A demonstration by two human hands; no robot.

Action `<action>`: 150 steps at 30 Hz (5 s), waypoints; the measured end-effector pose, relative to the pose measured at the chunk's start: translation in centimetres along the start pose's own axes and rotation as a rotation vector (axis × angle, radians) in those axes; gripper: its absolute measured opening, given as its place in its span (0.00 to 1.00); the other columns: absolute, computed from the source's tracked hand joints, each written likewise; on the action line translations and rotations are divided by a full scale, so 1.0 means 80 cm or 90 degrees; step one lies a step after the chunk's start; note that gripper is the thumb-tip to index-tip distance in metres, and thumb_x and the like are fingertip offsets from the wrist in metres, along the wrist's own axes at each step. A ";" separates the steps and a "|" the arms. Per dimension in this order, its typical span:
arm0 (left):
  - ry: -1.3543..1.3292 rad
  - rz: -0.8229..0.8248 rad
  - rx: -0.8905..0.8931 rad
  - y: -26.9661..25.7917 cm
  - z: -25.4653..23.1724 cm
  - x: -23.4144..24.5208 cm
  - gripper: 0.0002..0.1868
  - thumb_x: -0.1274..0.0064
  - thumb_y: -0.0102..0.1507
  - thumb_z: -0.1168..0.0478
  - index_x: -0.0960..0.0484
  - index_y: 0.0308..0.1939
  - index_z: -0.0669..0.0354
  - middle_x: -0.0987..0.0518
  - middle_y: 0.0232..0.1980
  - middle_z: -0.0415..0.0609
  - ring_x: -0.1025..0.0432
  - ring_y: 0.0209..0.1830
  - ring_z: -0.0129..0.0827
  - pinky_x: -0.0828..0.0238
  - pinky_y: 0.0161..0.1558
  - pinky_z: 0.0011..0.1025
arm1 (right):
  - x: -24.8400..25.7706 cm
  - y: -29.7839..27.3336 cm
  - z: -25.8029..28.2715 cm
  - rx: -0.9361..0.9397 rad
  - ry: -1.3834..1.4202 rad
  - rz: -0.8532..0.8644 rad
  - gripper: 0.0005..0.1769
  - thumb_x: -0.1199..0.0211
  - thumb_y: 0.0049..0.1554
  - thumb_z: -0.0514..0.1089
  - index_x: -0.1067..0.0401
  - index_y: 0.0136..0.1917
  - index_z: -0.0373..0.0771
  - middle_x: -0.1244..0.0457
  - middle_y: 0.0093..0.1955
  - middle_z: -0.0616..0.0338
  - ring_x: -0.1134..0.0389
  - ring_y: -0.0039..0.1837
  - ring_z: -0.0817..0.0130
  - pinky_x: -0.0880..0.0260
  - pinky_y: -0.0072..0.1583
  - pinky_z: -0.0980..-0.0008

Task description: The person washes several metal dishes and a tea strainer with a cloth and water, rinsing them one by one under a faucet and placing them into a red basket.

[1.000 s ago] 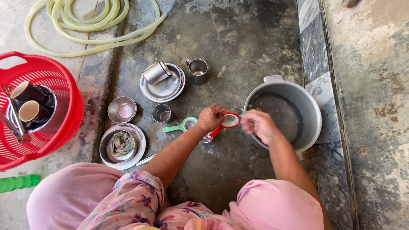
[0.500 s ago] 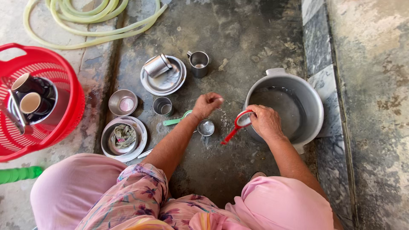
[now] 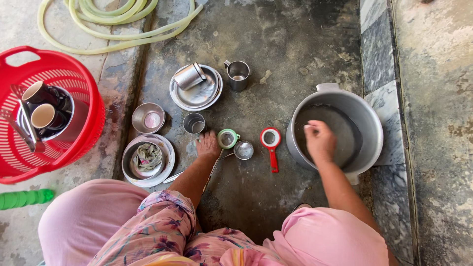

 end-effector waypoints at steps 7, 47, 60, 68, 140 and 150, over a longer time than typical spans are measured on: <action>-0.022 0.074 -0.029 -0.008 -0.005 0.015 0.18 0.45 0.61 0.60 0.17 0.56 0.49 0.29 0.67 0.54 0.35 0.69 0.52 0.32 0.63 0.44 | 0.017 0.023 -0.226 -0.728 0.320 -0.186 0.22 0.30 0.59 0.49 0.30 0.62 0.38 0.33 0.59 0.53 0.31 0.56 0.61 0.33 0.55 0.54; -0.776 0.528 0.114 -0.032 -0.180 0.000 0.20 0.60 0.74 0.50 0.24 0.43 0.65 0.25 0.25 0.51 0.33 0.16 0.33 0.37 0.16 0.31 | 0.041 0.036 -0.150 -0.422 -0.130 -0.149 0.28 0.26 0.51 0.46 0.30 0.61 0.35 0.36 0.57 0.40 0.33 0.58 0.43 0.33 0.59 0.46; -0.576 0.238 -0.141 -0.006 -0.189 -0.051 0.13 0.49 0.66 0.57 0.20 0.53 0.56 0.15 0.43 0.53 0.19 0.38 0.41 0.22 0.39 0.37 | -0.057 -0.008 0.042 -0.300 0.495 0.493 0.10 0.36 0.60 0.44 0.28 0.52 0.37 0.32 0.44 0.55 0.33 0.39 0.71 0.32 0.38 0.72; -0.251 0.082 0.145 0.018 -0.011 -0.055 0.24 0.39 0.60 0.55 0.24 0.57 0.58 0.23 0.60 0.62 0.29 0.61 0.55 0.33 0.60 0.46 | 0.036 0.036 -0.203 -0.686 0.395 -0.147 0.25 0.37 0.61 0.46 0.35 0.68 0.34 0.38 0.66 0.46 0.35 0.66 0.51 0.33 0.65 0.45; -0.284 0.223 0.108 0.004 -0.043 -0.094 0.15 0.34 0.54 0.56 0.12 0.45 0.49 0.15 0.50 0.54 0.22 0.54 0.47 0.26 0.55 0.42 | -0.080 -0.043 0.079 -0.320 0.413 0.610 0.10 0.40 0.58 0.44 0.24 0.52 0.41 0.29 0.53 0.55 0.27 0.54 0.67 0.25 0.54 0.62; -0.486 0.441 0.005 0.007 -0.112 0.003 0.08 0.37 0.57 0.60 0.14 0.34 0.62 0.19 0.24 0.49 0.32 0.17 0.29 0.38 0.21 0.33 | 0.020 0.049 -0.187 -0.531 0.137 -0.083 0.13 0.38 0.60 0.44 0.27 0.58 0.39 0.30 0.55 0.54 0.26 0.54 0.63 0.23 0.54 0.62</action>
Point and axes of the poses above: each hand's wrist, its own y-axis towards the middle knuckle, its own x-axis out of the back of the hand, z = x × y, the point moved 4 cm from there along y, towards the middle knuckle
